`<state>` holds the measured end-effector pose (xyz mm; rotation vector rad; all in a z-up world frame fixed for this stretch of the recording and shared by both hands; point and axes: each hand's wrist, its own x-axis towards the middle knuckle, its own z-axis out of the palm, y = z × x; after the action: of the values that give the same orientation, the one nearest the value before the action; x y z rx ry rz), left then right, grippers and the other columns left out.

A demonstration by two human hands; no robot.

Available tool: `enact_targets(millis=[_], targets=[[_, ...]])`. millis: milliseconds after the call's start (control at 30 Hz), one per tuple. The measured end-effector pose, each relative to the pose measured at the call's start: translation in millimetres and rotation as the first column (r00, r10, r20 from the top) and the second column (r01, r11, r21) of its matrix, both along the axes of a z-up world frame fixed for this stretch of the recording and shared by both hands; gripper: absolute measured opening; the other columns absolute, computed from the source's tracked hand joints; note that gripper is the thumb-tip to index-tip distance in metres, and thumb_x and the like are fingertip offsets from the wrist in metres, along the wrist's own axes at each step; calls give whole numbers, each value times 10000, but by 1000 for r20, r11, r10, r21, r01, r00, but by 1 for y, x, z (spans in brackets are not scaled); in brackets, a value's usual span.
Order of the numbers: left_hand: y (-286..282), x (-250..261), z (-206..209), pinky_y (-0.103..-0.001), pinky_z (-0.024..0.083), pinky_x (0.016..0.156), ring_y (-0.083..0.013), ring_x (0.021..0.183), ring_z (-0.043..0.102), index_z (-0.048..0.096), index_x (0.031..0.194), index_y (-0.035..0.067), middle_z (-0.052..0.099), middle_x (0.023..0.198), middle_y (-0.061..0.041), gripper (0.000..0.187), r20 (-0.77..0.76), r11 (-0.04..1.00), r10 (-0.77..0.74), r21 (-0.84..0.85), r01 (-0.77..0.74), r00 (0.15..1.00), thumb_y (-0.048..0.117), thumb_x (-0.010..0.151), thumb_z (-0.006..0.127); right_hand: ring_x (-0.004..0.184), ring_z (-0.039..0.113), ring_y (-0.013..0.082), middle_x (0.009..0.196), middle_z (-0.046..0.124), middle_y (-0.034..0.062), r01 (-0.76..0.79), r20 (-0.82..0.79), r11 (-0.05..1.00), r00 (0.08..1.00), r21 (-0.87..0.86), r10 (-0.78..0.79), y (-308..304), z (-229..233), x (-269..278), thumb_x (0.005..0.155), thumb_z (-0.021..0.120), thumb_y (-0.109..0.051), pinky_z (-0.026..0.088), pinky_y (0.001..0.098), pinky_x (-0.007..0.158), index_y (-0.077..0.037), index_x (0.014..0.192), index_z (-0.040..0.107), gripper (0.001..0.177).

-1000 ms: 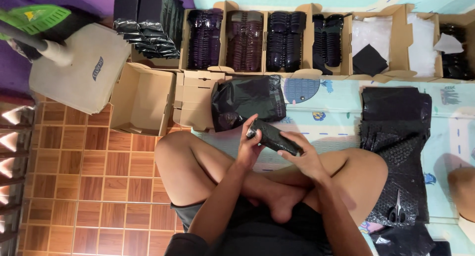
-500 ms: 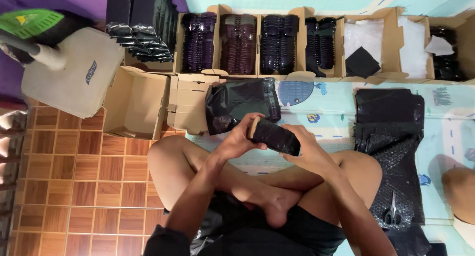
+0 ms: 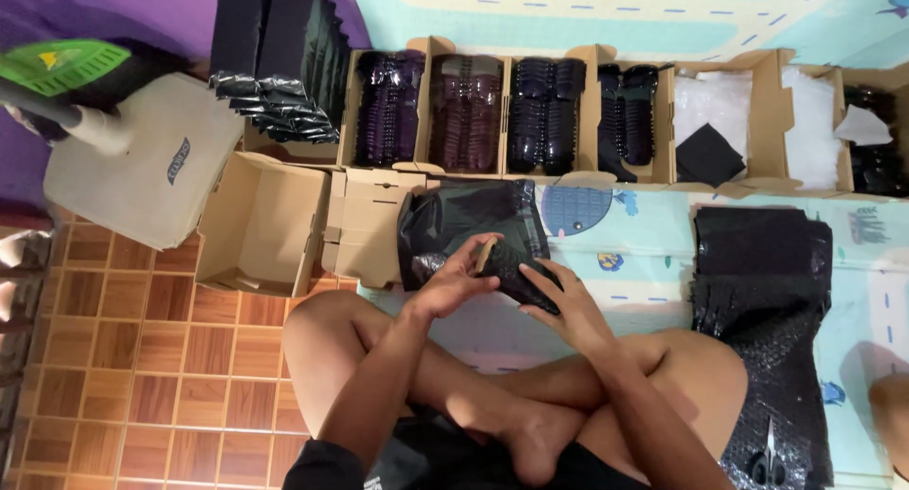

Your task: Packaging sunglasses into plastic bags and inspecting the frames.

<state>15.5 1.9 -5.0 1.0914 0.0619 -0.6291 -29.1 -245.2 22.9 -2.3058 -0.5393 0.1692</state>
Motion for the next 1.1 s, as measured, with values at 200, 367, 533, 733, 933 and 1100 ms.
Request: enact_targets(millis=[200,367,533,733,933,1100], targets=[[-6,14,11,-327,527,1040,-201,1197,568,493,1492,230,602,1366,-141,781,22,1000,5,9,-6,1000,-29,825,803,1302,562,407,1418,524,152,57,-43,998,997,-23,-58,-2,-11,14,837,835,-233,455,544,1070,-373,1528,496,783],[0,27,-15,-498,393,1150,-380,1391,472,479,1470,109,523,1460,-233,604,169,976,217,-36,-214,961,62,924,733,1243,589,434,1369,551,178,157,-36,986,987,-49,-159,-10,-27,31,805,856,-240,470,542,1061,-396,1506,528,789],[-10,18,-34,-385,564,942,-242,1070,725,691,1134,245,760,1048,-34,174,520,704,-2,607,-368,854,187,973,661,1177,627,471,1317,577,218,372,55,917,928,-145,-368,-27,-45,40,798,854,-241,513,563,1015,-360,1510,526,793],[-32,1,-15,-606,55,1236,-277,1553,267,447,1515,320,411,1626,15,599,340,256,-704,941,-224,623,74,980,557,1181,620,394,1329,569,157,481,118,857,877,-187,-466,-30,-57,39,817,828,-301,488,554,1007,-380,1546,495,805],[-29,-5,-9,-685,-51,1220,-226,1492,407,748,1032,202,765,1128,7,276,201,178,-771,979,-98,604,70,917,536,1272,539,314,1405,515,54,503,-22,847,858,-170,-514,-29,-56,33,836,816,-288,290,554,1101,-444,1555,432,829],[-34,-13,-38,-630,141,1160,-229,1041,691,690,817,192,690,671,-48,235,253,172,-740,967,-188,624,334,839,504,1288,524,298,1395,492,24,471,-55,873,875,-130,-480,-29,-55,25,882,796,-284,237,545,1133,-463,1542,442,770]])
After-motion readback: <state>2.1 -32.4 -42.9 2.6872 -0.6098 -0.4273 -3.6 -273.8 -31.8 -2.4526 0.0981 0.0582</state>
